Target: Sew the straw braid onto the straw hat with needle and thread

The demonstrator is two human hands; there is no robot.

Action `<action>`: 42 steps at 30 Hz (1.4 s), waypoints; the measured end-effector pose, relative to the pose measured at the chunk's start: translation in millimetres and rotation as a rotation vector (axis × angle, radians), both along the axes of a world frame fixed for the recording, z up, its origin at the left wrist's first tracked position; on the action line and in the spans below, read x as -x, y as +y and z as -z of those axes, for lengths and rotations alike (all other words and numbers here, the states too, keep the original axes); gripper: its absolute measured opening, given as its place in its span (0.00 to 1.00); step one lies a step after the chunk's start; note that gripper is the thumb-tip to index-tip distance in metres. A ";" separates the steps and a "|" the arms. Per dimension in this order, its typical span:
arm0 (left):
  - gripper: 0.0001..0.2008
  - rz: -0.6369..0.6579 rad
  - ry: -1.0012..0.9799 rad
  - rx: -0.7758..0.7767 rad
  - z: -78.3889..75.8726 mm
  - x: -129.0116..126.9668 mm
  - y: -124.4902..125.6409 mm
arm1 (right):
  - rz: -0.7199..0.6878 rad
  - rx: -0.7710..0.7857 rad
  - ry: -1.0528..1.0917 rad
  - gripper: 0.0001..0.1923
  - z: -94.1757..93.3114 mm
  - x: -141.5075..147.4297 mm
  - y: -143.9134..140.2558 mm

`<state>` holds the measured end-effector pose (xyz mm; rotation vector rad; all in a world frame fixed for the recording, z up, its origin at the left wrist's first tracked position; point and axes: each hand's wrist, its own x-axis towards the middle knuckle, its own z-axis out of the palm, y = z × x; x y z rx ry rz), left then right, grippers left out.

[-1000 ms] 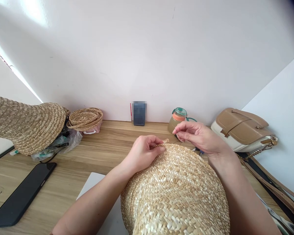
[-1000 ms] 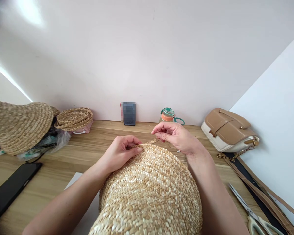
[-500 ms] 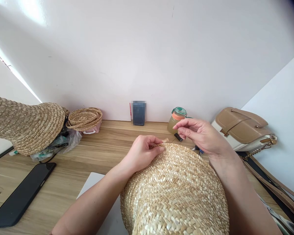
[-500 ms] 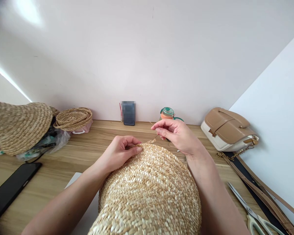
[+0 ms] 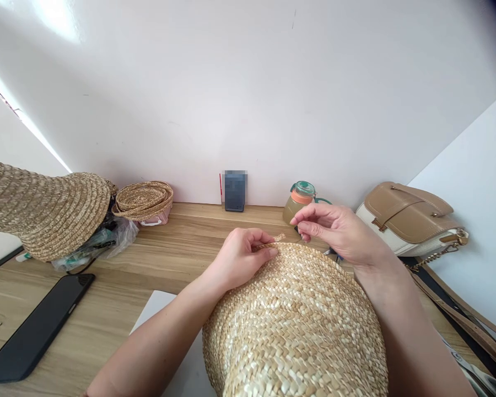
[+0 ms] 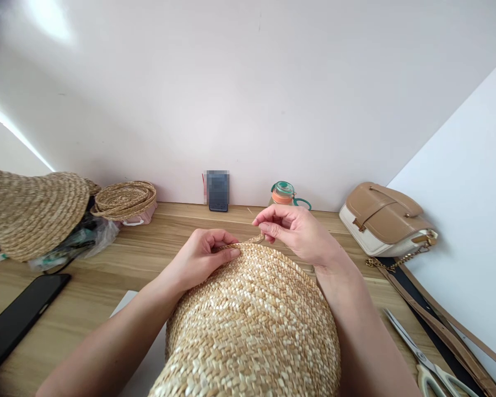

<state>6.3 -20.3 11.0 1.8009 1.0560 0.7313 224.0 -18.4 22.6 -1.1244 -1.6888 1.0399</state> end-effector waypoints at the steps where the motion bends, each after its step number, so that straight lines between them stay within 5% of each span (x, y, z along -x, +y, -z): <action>1: 0.12 -0.002 -0.002 0.001 0.0 0.0 -0.1 | -0.006 0.000 -0.035 0.08 -2.1 1.8 -2.5; 11: 0.11 0.031 -0.037 0.031 0.5 0.7 -1.1 | -0.198 -0.220 -0.230 0.07 -5.4 8.5 -10.5; 16: 0.11 0.150 -0.142 0.193 -2.8 6.5 3.1 | -0.196 -0.276 -0.227 0.07 -6.8 7.7 -11.0; 28: 0.11 0.076 -0.191 0.206 3.6 4.3 4.5 | -0.125 -0.160 -0.212 0.07 -2.9 0.9 -5.7; 33: 0.11 0.077 -0.196 0.210 2.7 4.1 4.1 | -0.220 -0.139 -0.375 0.10 -2.9 -9.7 0.0; 42: 0.09 0.091 -0.208 0.207 2.3 4.4 3.5 | -0.303 -0.135 -0.321 0.11 -2.6 -8.3 0.5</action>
